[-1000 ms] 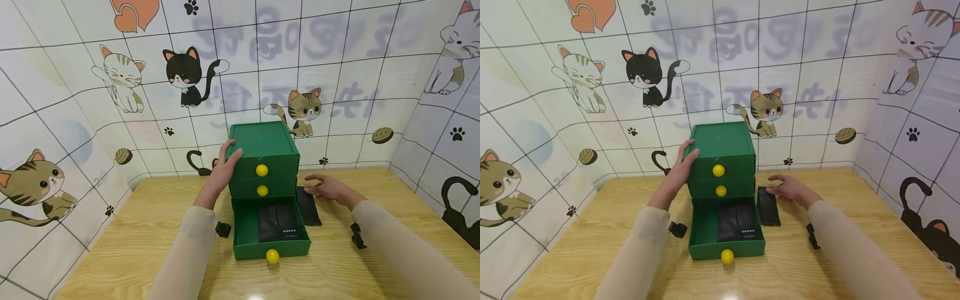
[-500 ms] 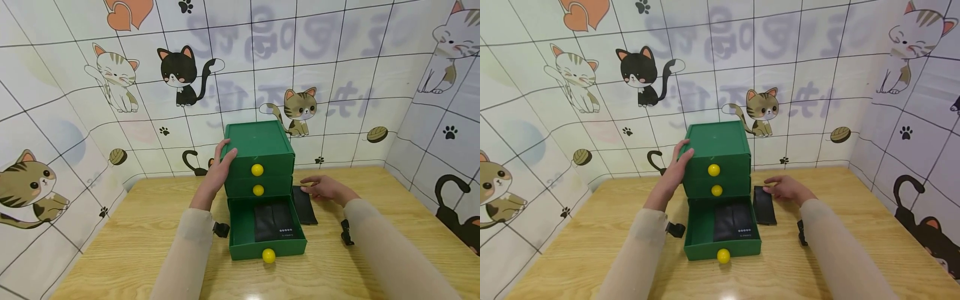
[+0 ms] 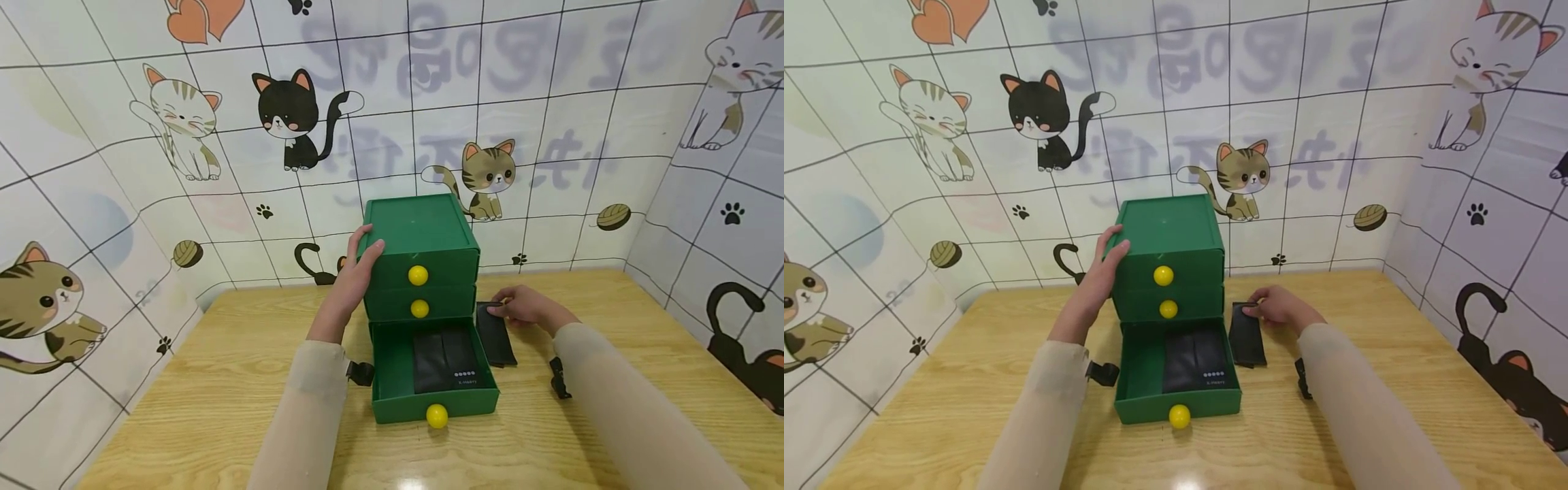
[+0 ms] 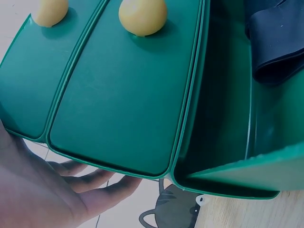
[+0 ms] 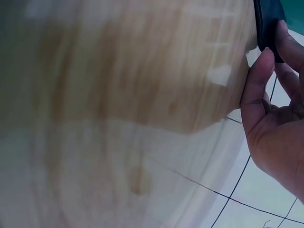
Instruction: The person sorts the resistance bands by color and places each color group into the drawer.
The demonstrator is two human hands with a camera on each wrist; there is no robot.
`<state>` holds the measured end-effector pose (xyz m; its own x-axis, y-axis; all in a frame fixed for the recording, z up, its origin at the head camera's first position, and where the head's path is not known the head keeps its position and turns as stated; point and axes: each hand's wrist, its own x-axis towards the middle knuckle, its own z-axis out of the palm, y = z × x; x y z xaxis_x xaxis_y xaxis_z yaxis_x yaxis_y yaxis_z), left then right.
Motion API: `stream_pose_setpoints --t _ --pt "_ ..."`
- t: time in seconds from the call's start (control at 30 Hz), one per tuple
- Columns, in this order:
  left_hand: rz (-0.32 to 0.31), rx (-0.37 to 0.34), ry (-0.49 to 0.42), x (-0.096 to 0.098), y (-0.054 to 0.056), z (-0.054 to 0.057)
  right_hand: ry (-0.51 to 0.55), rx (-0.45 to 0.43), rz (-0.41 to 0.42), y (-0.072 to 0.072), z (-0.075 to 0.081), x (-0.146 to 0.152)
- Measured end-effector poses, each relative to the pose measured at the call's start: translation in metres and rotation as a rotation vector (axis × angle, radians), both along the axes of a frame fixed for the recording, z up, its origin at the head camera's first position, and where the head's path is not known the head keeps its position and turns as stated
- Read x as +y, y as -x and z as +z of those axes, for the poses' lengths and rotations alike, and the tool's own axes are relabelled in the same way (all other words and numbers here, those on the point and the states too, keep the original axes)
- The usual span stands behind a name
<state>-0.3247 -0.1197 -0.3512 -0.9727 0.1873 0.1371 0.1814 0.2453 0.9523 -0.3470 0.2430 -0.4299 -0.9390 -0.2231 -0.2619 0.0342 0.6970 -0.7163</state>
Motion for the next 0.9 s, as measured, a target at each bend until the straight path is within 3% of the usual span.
stream_pose_setpoints --t 0.3,0.53,0.6,0.7,0.9 --pt "0.0 0.0 0.001 0.001 0.0 0.001 -0.004 0.01 -0.008 0.001 -0.003 0.002" --pt "-0.002 -0.013 -0.002 0.0 0.0 -0.002 0.058 0.04 -0.061 0.004 -0.005 0.009" --pt "-0.004 -0.016 -0.003 0.0 0.0 -0.002 0.086 0.068 -0.055 0.004 0.003 0.013" --pt "0.002 -0.011 0.001 -0.001 0.0 -0.001 0.109 0.135 -0.033 -0.003 0.027 0.015" --pt "0.005 -0.002 0.007 0.001 0.001 0.001 0.133 0.264 -0.058 -0.027 0.075 0.015"
